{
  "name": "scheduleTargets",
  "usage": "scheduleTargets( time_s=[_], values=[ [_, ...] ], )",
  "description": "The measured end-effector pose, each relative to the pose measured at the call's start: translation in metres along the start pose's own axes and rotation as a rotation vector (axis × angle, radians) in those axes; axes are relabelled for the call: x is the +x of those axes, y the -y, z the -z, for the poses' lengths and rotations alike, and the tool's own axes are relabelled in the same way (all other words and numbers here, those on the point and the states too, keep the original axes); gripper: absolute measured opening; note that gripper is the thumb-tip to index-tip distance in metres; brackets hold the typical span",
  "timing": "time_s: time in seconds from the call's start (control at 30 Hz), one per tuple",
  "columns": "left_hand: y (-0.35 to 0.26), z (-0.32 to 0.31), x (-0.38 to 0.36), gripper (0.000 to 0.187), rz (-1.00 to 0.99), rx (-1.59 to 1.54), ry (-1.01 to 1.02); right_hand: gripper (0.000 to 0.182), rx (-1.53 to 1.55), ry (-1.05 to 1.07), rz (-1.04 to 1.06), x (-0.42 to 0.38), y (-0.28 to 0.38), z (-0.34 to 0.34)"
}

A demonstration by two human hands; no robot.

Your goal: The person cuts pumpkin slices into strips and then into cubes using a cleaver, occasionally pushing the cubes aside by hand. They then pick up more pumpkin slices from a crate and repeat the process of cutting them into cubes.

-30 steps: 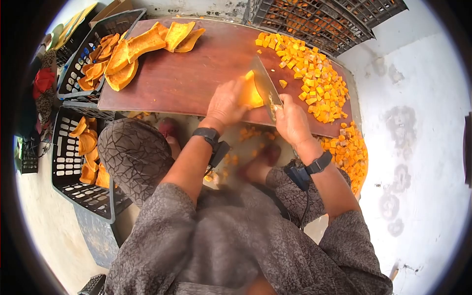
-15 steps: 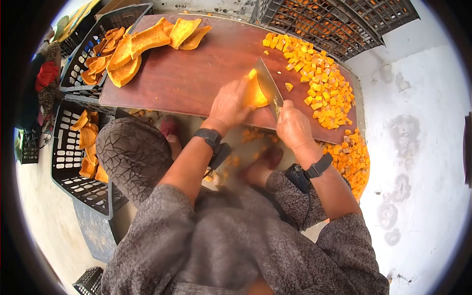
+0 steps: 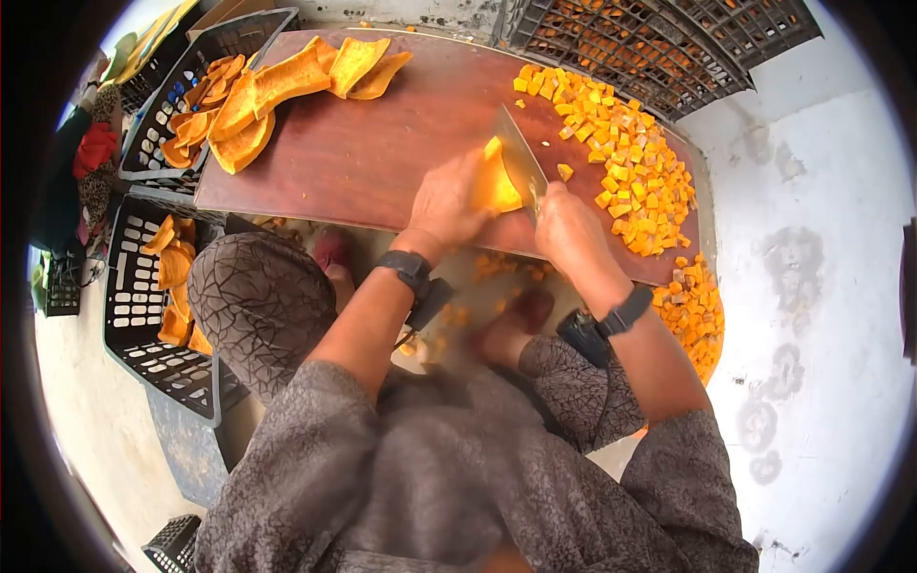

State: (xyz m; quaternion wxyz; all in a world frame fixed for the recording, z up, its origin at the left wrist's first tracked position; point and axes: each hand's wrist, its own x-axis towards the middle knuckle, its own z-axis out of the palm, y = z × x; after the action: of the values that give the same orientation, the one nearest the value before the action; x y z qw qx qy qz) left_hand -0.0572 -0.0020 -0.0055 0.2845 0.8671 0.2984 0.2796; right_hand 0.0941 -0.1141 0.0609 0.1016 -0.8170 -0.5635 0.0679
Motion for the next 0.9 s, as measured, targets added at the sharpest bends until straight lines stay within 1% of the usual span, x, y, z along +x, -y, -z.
scheduleTargets(
  time_s=[0.17,0.23,0.3,0.37,0.43,0.53,0.6,0.67,0.73,0.8,0.9],
  values=[
    [0.001,0.004,-0.003,0.080,-0.003,-0.005,0.018,0.014,0.021,-0.031,-0.022,0.012,0.006,-0.006],
    [0.003,0.000,-0.001,0.080,-0.022,0.002,0.012,0.014,-0.024,-0.004,-0.044,0.006,0.002,0.000],
    [0.003,0.000,-0.006,0.081,-0.065,0.023,-0.057,0.015,-0.014,0.032,-0.050,-0.011,0.004,0.010],
    [0.002,0.000,-0.006,0.082,-0.063,0.042,-0.039,0.015,-0.007,0.073,-0.066,-0.017,0.002,0.013],
    [0.003,-0.001,-0.005,0.083,-0.068,0.067,-0.019,0.015,0.016,0.042,-0.059,-0.013,0.001,0.010],
    [0.004,-0.003,-0.004,0.083,-0.121,0.076,-0.055,0.015,0.003,0.011,-0.026,0.004,-0.004,-0.001],
    [0.001,-0.002,-0.005,0.083,-0.101,0.093,-0.006,0.014,-0.011,0.008,-0.035,0.017,-0.001,-0.005],
    [0.000,-0.001,-0.005,0.083,-0.100,0.091,-0.007,0.013,-0.020,0.010,-0.043,0.022,-0.001,-0.006],
    [0.000,-0.002,-0.009,0.082,-0.099,0.084,0.000,0.014,0.025,0.009,-0.032,0.019,0.000,-0.005],
    [0.002,-0.004,-0.008,0.081,-0.097,0.090,-0.043,0.015,0.018,0.018,-0.026,0.012,-0.004,-0.004],
    [0.003,-0.006,-0.007,0.081,-0.076,0.062,-0.041,0.016,0.013,0.050,-0.030,-0.013,-0.001,0.005]
  ],
)
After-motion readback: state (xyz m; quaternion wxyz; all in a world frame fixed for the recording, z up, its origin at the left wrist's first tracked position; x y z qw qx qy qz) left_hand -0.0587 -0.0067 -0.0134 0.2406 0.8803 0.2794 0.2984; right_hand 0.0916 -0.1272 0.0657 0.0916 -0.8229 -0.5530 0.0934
